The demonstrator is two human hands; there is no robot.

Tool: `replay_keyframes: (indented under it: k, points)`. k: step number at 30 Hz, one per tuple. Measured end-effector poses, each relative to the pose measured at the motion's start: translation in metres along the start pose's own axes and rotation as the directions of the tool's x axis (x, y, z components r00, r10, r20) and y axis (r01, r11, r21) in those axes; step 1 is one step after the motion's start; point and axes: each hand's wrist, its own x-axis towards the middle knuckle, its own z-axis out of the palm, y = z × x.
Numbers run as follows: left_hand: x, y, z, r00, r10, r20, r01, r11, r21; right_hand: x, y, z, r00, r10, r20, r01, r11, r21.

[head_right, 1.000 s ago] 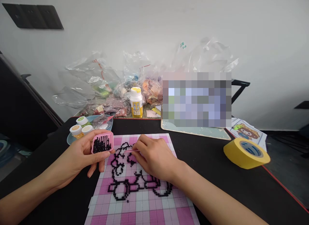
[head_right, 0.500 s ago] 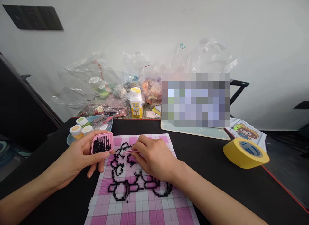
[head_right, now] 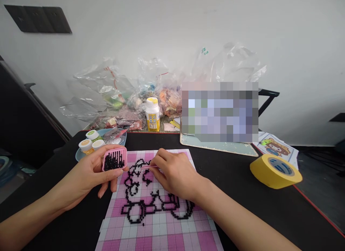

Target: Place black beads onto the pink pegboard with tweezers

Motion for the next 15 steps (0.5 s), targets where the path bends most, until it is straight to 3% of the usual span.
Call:
replay_keyframes:
  k: [15]
  points:
    - [0.0037, -0.0029, 0.0005, 0.999, 0.039, 0.029, -0.038, 0.999, -0.036, 0.0008, -0.0048, 0.0031, 0.998, -0.064, 0.003, 0.064, 0.992, 0.105]
